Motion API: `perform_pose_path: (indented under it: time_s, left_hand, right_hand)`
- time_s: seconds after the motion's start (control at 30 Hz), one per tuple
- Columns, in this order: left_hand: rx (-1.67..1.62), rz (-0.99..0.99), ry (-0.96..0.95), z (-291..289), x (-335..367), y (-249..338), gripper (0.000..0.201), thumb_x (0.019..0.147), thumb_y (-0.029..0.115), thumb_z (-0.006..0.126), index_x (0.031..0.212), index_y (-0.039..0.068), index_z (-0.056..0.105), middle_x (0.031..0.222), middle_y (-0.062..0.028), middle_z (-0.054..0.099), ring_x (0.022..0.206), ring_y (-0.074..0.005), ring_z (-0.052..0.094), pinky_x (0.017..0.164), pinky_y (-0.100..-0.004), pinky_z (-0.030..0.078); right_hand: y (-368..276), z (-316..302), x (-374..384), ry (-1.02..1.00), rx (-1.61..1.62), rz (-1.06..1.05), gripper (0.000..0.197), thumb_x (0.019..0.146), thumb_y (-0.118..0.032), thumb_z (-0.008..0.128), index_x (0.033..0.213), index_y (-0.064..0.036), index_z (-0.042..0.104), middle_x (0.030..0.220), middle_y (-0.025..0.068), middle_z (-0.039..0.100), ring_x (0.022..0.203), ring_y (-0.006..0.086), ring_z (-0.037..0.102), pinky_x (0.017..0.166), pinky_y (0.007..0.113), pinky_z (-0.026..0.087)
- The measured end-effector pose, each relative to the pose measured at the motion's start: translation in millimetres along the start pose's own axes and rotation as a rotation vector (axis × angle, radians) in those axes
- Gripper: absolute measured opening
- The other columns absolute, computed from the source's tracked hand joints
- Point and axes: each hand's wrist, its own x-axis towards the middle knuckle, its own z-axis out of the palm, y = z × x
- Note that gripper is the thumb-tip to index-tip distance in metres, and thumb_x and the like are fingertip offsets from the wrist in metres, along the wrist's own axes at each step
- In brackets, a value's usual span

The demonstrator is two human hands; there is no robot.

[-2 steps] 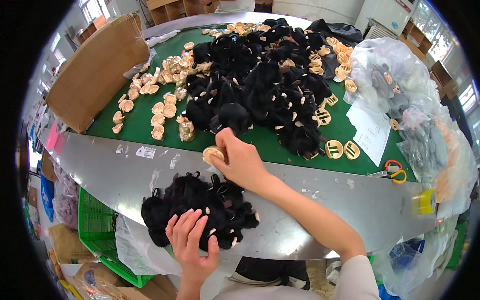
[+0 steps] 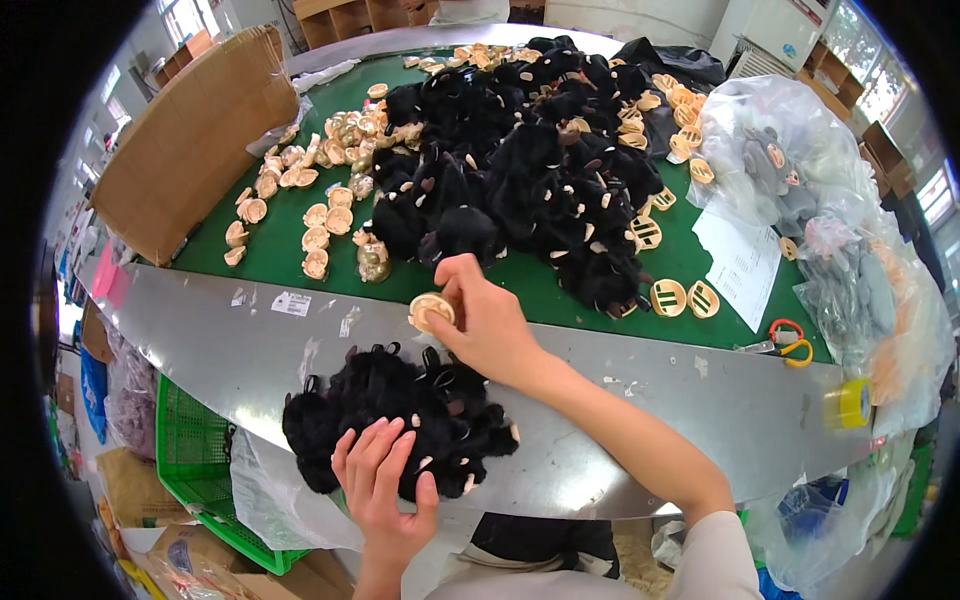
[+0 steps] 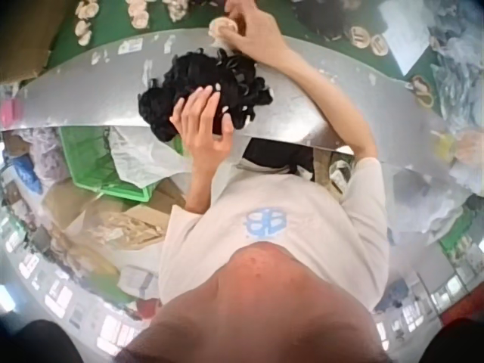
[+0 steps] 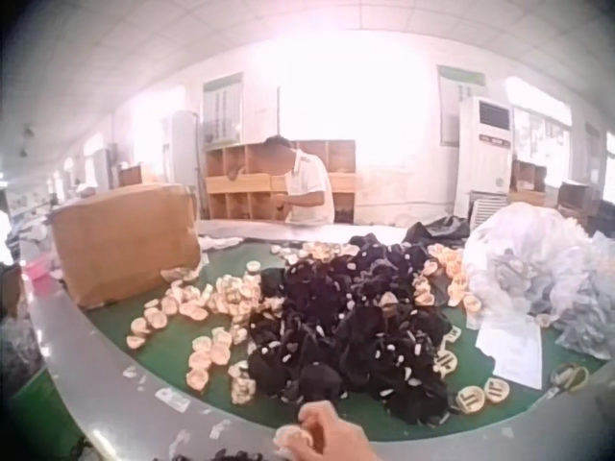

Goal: The person repeatedly picks up small black plush toys and wooden circular inserts, then inserts the wooden pieces into the plush bodies. The person handles the items one at a time, places the finished units on the table, and continues the cycle.

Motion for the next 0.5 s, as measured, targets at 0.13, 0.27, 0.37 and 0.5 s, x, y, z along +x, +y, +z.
perform_pose_path:
  time_s: [0.13,0.27,0.37,0.5]
  left_hand:
    - [0.015,0.003,-0.028,-2.8,-5.7,3.5,0.038,0.08,0.017,0.06,0.114,0.003,0.065,0.122,-0.0122,0.064,0.118,-0.0321,0.058,0.11,-0.0533,0.03]
    - [0.047,-0.01,-0.06,-3.9,-15.8,7.5,0.04,0.079,0.018,0.06,0.116,0.003,0.064,0.128,-0.013,0.061,0.125,-0.0333,0.053,0.113,-0.0557,0.025]
    - [0.039,0.0,-0.079,-6.0,-21.3,13.7,0.042,0.078,0.019,0.06,0.117,0.004,0.064,0.132,-0.0136,0.058,0.128,-0.0344,0.05,0.114,-0.0567,0.023]
    - [-0.014,0.005,-0.101,-6.4,-27.4,25.4,0.045,0.077,0.018,0.061,0.12,0.004,0.063,0.135,-0.0144,0.056,0.13,-0.0357,0.048,0.114,-0.057,0.023]
  right_hand:
    - [0.8,-27.2,-29.6,0.005,0.565,0.149,0.022,0.09,-0.01,0.061,0.111,-0.0035,0.055,0.099,0.0057,0.062,0.082,0.0129,0.064,0.067,0.025,0.056]
    - [-6.9,-72.3,-54.0,0.203,0.786,0.296,0.02,0.083,-0.008,0.051,0.103,-0.0062,0.051,0.1,0.009,0.059,0.078,0.0168,0.066,0.058,0.028,0.053]
    - [3.4,-117.6,-60.8,0.225,0.406,0.336,0.015,0.084,-0.005,0.045,0.09,-0.0056,0.059,0.091,0.0055,0.061,0.074,0.0122,0.063,0.056,0.026,0.05]
    - [34.6,-153.0,-60.2,0.333,-0.352,0.18,0.014,0.084,-0.011,0.053,0.089,-0.004,0.065,0.086,0.0069,0.063,0.077,0.0213,0.063,0.063,0.034,0.05]
